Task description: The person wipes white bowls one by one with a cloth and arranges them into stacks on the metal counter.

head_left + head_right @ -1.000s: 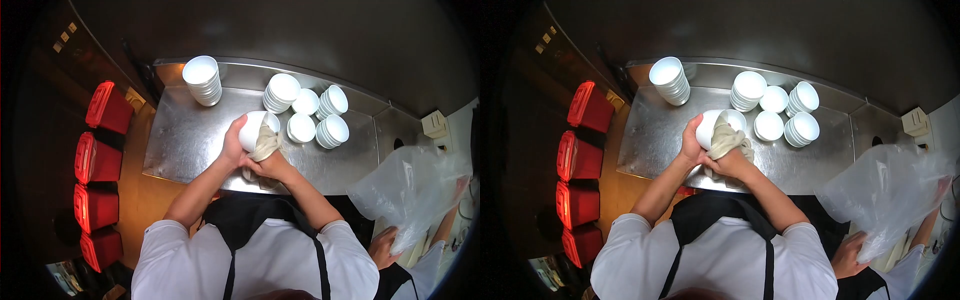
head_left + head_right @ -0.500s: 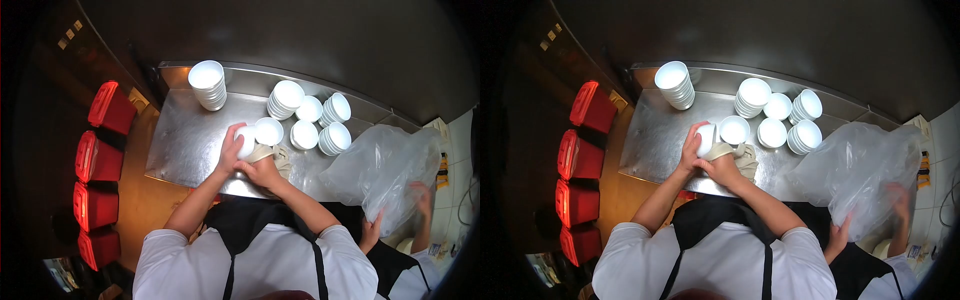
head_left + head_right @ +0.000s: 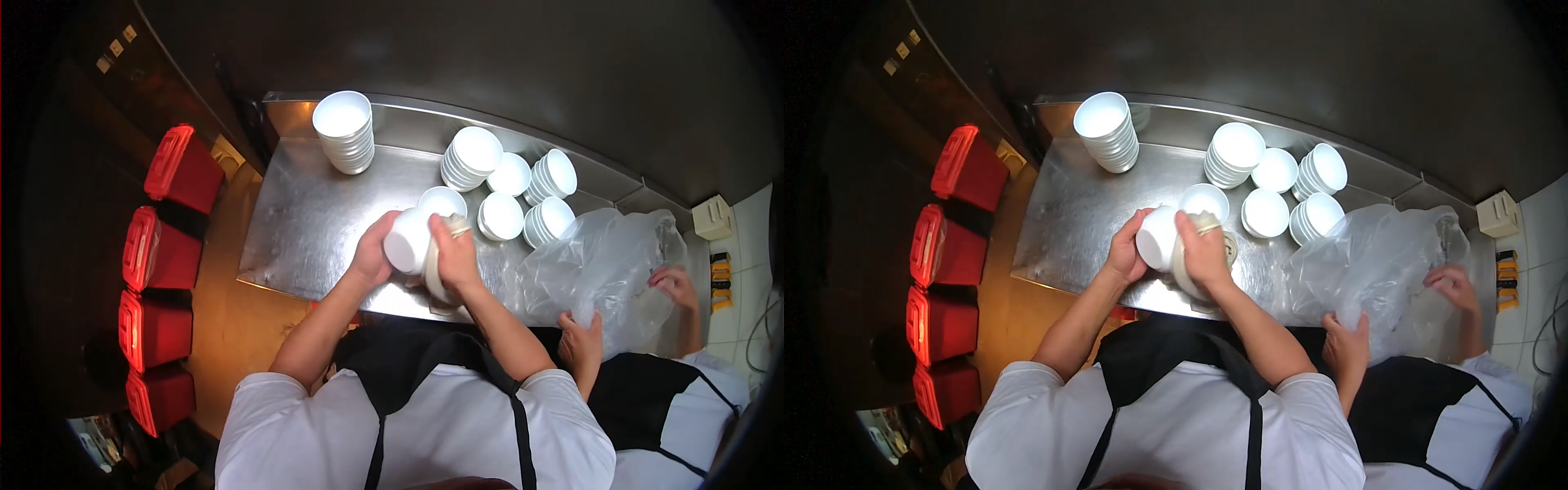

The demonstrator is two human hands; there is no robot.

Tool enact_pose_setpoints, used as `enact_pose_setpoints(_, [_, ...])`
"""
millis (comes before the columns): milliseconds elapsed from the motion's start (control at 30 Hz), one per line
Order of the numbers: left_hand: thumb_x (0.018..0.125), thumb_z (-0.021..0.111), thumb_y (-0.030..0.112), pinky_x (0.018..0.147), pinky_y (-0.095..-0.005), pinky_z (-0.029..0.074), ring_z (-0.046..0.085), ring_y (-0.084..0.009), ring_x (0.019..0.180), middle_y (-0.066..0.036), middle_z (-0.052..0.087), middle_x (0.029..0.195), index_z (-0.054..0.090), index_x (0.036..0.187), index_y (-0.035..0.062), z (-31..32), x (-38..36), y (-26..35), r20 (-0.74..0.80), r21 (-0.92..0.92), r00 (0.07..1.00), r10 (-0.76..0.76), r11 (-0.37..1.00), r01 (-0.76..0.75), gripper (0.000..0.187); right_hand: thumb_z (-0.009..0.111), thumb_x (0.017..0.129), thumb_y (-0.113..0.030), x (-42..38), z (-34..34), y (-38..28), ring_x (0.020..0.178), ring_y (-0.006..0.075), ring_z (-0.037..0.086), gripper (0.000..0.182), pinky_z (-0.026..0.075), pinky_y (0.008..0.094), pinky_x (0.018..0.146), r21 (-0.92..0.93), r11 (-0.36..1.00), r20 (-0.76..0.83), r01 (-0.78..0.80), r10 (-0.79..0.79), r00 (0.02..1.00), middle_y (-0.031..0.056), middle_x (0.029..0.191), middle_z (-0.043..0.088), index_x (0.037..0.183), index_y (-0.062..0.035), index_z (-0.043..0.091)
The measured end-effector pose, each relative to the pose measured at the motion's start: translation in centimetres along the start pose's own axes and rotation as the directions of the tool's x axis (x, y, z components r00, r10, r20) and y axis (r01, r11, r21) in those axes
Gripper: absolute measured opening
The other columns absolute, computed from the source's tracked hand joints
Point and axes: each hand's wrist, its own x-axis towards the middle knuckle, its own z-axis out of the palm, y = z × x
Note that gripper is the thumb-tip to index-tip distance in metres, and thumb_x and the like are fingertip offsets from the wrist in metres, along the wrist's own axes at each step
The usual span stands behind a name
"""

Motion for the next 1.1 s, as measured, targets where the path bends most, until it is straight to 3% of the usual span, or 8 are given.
enact_pose_setpoints(233, [0.101,0.05,0.023,0.101,-0.0417,0.046,0.058,-0.0226,0.116,-0.012,0.062,0.123,0.053,0.127,0.0011,2.2,-2.7,2.8,-0.089,-0.149,0.993,0.075,0.985,-0.088,0.034,0.056,0.097,-0.015,1.0,-3.8,2.4,0.083,0.0202,0.062,0.018,0.047,0.0333,0.074,-0.33,0.932,-0.139,0.147,-0.202,0.969,0.0117,0.095,0.067,0.1,0.0,0.065])
enact_pose_setpoints(333, [0.101,0.049,0.016,0.097,-0.038,0.048,0.06,-0.0202,0.112,-0.011,0.063,0.121,0.054,0.127,0.0008,0.5,-2.2,1.9,-0.029,0.002,0.986,0.166,0.986,-0.166,0.031,0.064,0.088,-0.017,-1.7,-1.7,3.8,0.107,0.0369,0.059,0.032,0.044,0.0438,0.096,-0.594,0.457,0.325,0.662,-0.616,0.718,0.0186,0.115,0.062,0.117,-0.0007,0.062])
enact_pose_setpoints(400, [0.1,0.05,0.012,0.092,-0.032,0.05,0.062,-0.0164,0.104,-0.007,0.066,0.115,0.059,0.124,0.0009,0.0,-2.4,0.4,-0.044,0.366,0.992,0.116,0.926,-0.092,0.027,0.064,0.088,-0.017,-2.5,1.3,1.0,0.104,0.0342,0.061,0.033,0.046,0.0421,0.094,-0.606,0.336,0.519,0.721,-0.521,0.678,0.0175,0.109,0.065,0.116,-0.0009,0.062])
enact_pose_setpoints(533, [0.099,0.056,0.014,0.082,-0.0256,0.047,0.058,-0.0088,0.091,-0.002,0.066,0.1,0.063,0.114,-0.0008,0.6,-4.9,-0.6,0.119,0.641,0.973,0.197,0.733,-0.227,0.022,0.054,0.096,-0.038,1.2,1.4,2.0,0.094,0.0259,0.065,0.041,0.052,0.0364,0.084,-0.062,0.996,0.167,0.059,-0.048,0.985,0.0143,0.102,0.067,0.112,-0.0009,0.062])
enact_pose_setpoints(633, [0.092,0.065,0.014,0.072,-0.0309,0.047,0.057,-0.0173,0.078,-0.007,0.063,0.083,0.065,0.099,0.0002,1.5,-4.7,-0.7,0.389,0.71,0.828,0.404,0.441,-0.549,0.015,0.034,0.1,-0.059,1.5,1.1,0.4,0.083,0.0178,0.066,0.064,0.055,0.0316,0.073,0.557,0.673,0.29,-0.487,0.392,0.873,0.0105,0.099,0.067,0.11,-0.0021,0.062])
enact_pose_setpoints(867, [0.083,0.066,0.012,0.073,-0.0438,0.046,0.061,-0.036,0.074,-0.017,0.062,0.074,0.064,0.082,0.0015,-0.4,4.8,2.4,0.563,0.822,0.704,0.433,-0.209,-0.529,0.011,0.033,0.105,-0.046,-1.6,0.0,6.4,0.091,0.0181,0.066,0.054,0.054,0.0322,0.08,-0.025,0.994,-0.048,-0.11,0.109,0.993,0.0104,0.106,0.065,0.118,0.0011,0.055])
enact_pose_setpoints(900, [0.083,0.066,0.012,0.073,-0.0437,0.045,0.061,-0.0352,0.073,-0.016,0.063,0.073,0.064,0.08,0.0023,-1.4,6.3,2.3,0.589,0.808,0.709,0.388,-0.279,-0.519,0.011,0.032,0.105,-0.046,-2.2,0.0,3.7,0.085,0.0216,0.069,0.056,0.057,0.0344,0.075,0.269,0.913,0.055,-0.306,0.302,0.952,0.0136,0.1,0.066,0.115,0.0032,0.055])
enact_pose_setpoints(1100, [0.079,0.058,0.006,0.076,-0.0433,0.044,0.063,-0.0297,0.073,-0.009,0.064,0.07,0.061,0.073,0.0082,-5.8,13.7,1.2,0.674,0.671,0.704,0.222,-0.581,-0.46,0.007,0.037,0.105,-0.042,-4.8,-2.3,3.3,0.092,0.0192,0.065,0.048,0.054,0.0324,0.082,0.279,0.937,-0.038,-0.211,0.23,0.972,0.0119,0.108,0.062,0.122,0.0013,0.05])
